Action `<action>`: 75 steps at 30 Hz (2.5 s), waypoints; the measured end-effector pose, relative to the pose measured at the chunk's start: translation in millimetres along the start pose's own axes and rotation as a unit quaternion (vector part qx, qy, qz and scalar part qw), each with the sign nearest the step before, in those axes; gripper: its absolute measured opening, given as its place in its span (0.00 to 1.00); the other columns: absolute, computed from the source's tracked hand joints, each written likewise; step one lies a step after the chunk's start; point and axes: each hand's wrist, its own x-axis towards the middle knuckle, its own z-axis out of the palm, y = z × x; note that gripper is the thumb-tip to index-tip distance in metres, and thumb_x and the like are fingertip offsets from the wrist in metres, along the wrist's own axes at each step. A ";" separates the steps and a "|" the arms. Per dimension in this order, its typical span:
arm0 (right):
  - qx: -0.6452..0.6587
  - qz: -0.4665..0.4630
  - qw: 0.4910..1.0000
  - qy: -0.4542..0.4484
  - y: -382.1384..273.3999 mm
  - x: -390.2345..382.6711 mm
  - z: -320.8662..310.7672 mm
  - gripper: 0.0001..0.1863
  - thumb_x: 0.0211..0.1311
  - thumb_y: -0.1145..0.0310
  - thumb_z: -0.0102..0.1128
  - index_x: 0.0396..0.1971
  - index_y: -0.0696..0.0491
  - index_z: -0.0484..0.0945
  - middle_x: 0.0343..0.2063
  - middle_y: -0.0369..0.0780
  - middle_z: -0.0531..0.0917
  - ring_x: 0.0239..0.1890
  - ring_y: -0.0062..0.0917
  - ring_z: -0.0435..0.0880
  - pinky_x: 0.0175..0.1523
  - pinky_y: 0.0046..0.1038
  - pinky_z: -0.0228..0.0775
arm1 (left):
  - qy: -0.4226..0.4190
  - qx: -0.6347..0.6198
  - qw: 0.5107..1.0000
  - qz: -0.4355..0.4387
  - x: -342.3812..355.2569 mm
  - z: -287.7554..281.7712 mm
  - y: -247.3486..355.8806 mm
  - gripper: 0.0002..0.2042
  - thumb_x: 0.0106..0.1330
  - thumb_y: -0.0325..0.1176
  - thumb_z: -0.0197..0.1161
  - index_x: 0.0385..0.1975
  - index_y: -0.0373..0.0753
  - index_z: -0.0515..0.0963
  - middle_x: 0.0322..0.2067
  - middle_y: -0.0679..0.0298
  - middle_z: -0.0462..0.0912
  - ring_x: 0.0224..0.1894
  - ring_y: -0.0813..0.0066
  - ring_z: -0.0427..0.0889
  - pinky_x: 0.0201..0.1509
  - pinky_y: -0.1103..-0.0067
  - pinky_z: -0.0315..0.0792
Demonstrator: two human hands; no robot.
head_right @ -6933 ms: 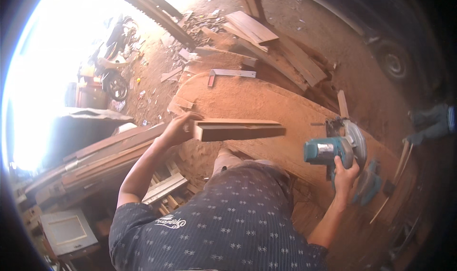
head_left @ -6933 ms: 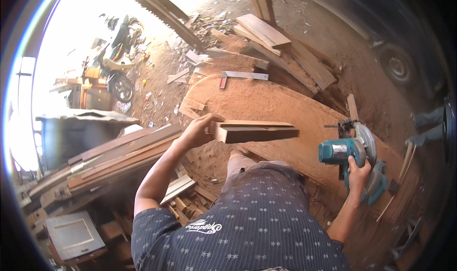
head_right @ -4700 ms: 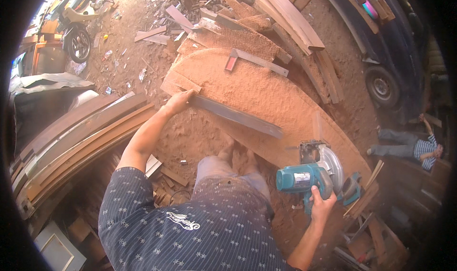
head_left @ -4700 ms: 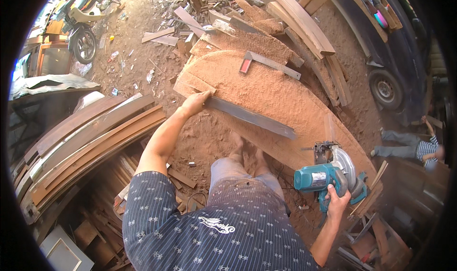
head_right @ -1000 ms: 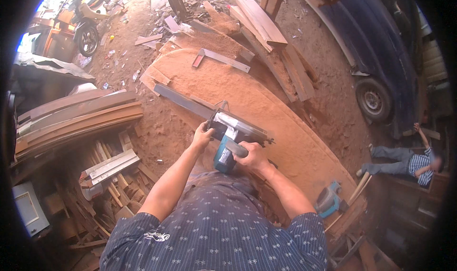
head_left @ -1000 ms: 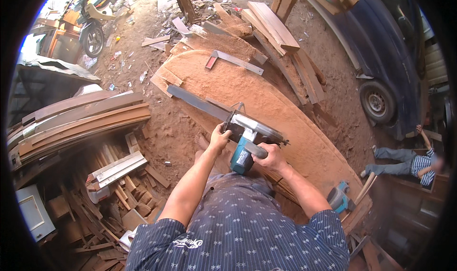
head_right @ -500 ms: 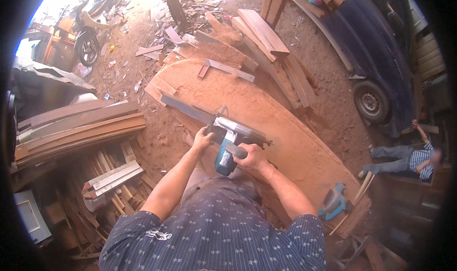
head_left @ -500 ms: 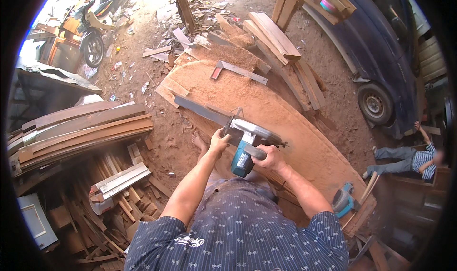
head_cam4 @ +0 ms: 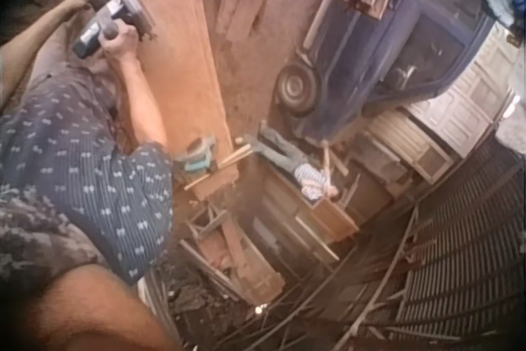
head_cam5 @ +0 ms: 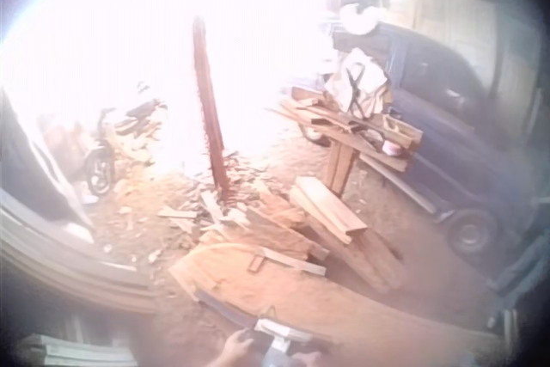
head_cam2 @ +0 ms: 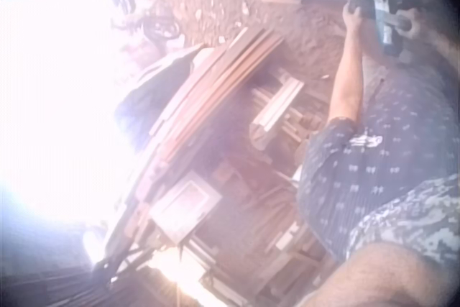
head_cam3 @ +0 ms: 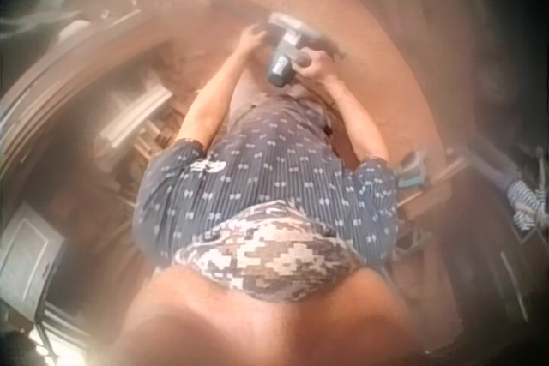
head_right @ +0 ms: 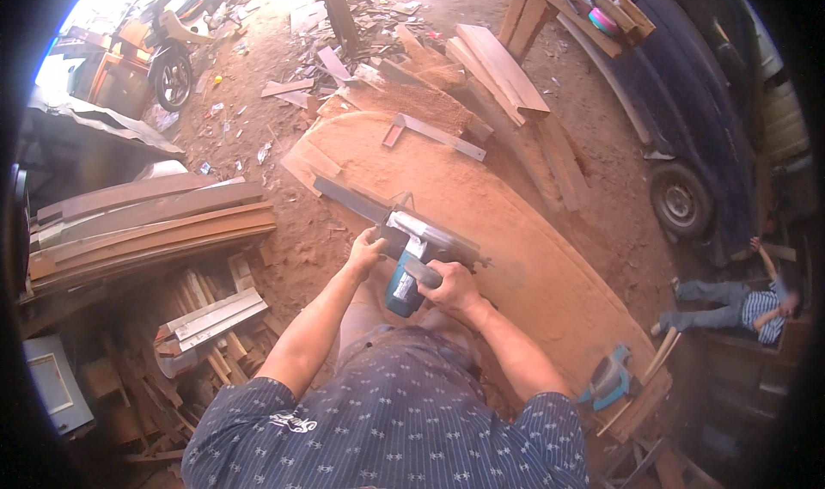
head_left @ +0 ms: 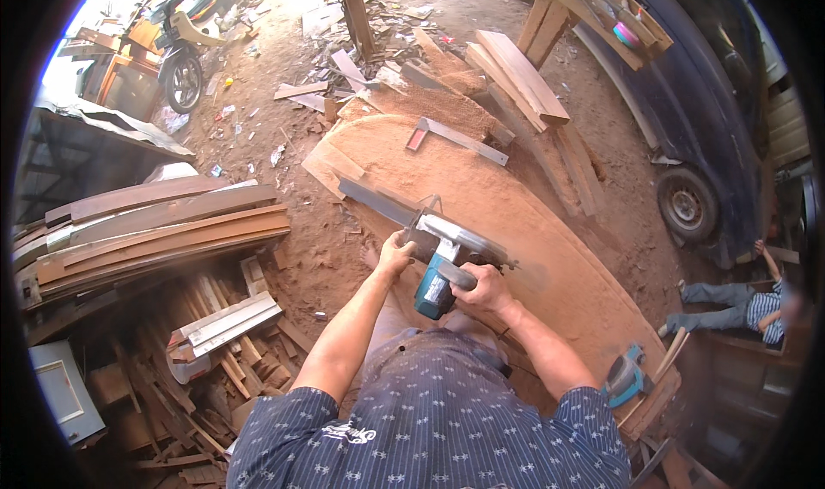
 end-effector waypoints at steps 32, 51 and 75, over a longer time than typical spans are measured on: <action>0.026 -0.032 0.999 -0.008 -52.5 136.0 87.9 0.16 0.49 0.58 0.69 0.32 0.55 0.82 0.25 0.47 0.85 0.30 0.44 0.86 0.37 0.41 0.78 | -0.019 0.012 1.000 0.001 85.2 -159.1 42.0 0.26 0.64 0.29 0.64 0.64 0.33 0.70 0.43 0.63 0.83 0.32 0.82 0.79 0.26 0.85 0.68; 0.033 0.008 0.998 -0.046 -84.8 200.1 133.7 0.20 0.49 0.53 0.70 0.36 0.52 0.82 0.27 0.49 0.84 0.34 0.47 0.84 0.41 0.45 0.76 | 0.015 0.037 0.999 0.008 118.5 -230.6 70.5 0.24 0.62 0.32 0.65 0.59 0.35 0.74 0.43 0.66 0.84 0.35 0.80 0.80 0.30 0.82 0.70; 0.009 -0.050 0.997 -0.060 -169.5 215.1 102.2 0.20 0.54 0.55 0.71 0.42 0.51 0.86 0.37 0.45 0.89 0.38 0.38 0.88 0.46 0.37 0.79 | -0.002 -0.058 0.997 0.051 42.6 -286.3 139.4 0.27 0.70 0.40 0.67 0.65 0.36 0.70 0.47 0.65 0.83 0.40 0.78 0.82 0.38 0.81 0.77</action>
